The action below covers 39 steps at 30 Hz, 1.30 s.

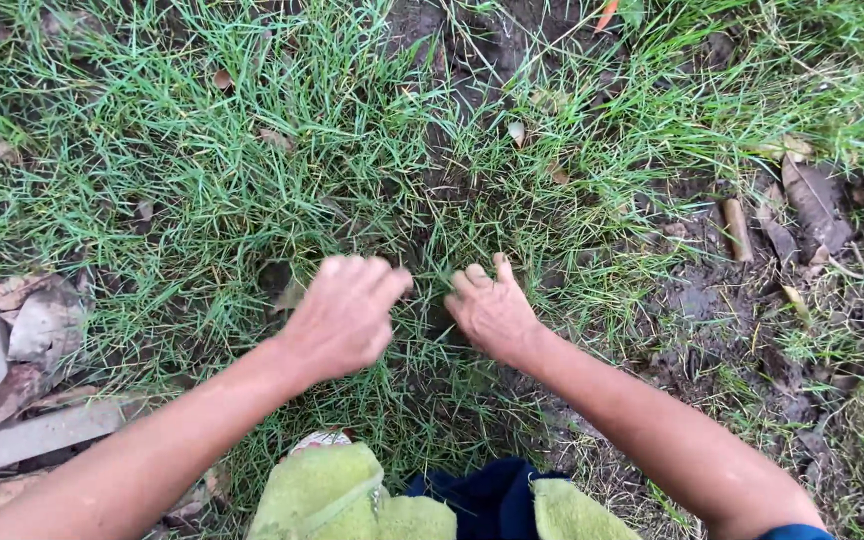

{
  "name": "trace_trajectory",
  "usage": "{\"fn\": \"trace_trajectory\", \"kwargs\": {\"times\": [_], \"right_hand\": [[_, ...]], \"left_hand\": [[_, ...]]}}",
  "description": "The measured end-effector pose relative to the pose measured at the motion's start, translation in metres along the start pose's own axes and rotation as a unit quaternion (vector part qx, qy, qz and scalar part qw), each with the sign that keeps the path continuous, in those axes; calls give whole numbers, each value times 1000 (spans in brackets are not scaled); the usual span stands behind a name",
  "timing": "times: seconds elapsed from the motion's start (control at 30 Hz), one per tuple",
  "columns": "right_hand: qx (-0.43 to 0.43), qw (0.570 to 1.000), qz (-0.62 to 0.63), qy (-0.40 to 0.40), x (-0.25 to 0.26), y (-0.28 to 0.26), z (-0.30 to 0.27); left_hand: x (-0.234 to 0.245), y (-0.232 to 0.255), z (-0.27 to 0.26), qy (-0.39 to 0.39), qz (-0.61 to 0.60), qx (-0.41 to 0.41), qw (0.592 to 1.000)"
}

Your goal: Manually pull grass and weeds from the ground by hand.

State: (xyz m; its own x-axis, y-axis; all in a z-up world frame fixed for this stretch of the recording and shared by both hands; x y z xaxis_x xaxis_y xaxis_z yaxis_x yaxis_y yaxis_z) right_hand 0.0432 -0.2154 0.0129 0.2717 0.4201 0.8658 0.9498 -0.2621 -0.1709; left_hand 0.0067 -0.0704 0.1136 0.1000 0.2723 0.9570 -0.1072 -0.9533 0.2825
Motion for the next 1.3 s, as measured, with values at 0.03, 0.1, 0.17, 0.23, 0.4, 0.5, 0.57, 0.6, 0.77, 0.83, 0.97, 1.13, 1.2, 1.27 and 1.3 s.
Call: {"fn": "trace_trajectory", "kwargs": {"times": [0.03,0.1,0.17,0.23,0.4,0.5,0.57,0.6,0.77,0.83,0.97,1.13,1.2,1.27,1.3], "right_hand": [[0,1000,-1,-1,0,2,-3],[4,1000,-10,-2,2,7,-8],[-4,1000,-12,-21,0,16,-12],[-12,999,-14,-41,-7,28,-16],[-69,994,-78,35,3,70,-35],[-75,992,-75,72,3,75,-42],[-65,993,-66,71,3,71,-44],[-53,995,-55,69,3,67,-44],[14,998,-19,-61,-4,29,-54],[29,991,3,-130,-22,24,-74],[-83,985,32,-151,-31,71,-113],[-170,983,1,67,32,101,-102],[-163,974,-32,156,52,101,-86],[-152,974,-52,158,43,105,-73],[-142,975,-68,154,36,107,-66]], "left_hand": [[-10,-1,-5,0,-1,0,1000],[-44,-1,-16,-107,25,-20,994],[-51,3,-20,-125,62,-34,990],[-65,4,-25,-141,99,-48,984],[-90,2,-35,-171,65,-80,980],[-93,4,-32,-234,-35,-45,970],[-93,6,-29,-267,-65,-20,961],[-94,5,-29,-300,-96,7,949],[-106,-9,-33,-370,-89,88,921],[-108,-12,-35,-381,-84,106,915],[-92,1,-34,-425,-61,136,893],[-111,7,-51,-449,-90,158,875],[-134,0,-57,-444,-77,162,878],[-133,-5,-59,-444,-101,203,867],[-133,-8,-63,-447,-129,241,851]]}}
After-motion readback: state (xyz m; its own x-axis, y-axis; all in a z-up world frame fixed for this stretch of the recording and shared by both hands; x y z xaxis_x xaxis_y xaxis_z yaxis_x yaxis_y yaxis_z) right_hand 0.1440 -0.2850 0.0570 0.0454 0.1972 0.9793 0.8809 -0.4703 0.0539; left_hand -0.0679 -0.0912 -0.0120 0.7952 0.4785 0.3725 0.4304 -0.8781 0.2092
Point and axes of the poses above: each hand's wrist, its own z-axis towards the middle knuckle, its own x-axis out of the back of the hand, y = z × x, the point moved 7 cm from there along z, towards the middle knuckle, and after that the axes turned 14 degrees about x, right-handed, at the moved point
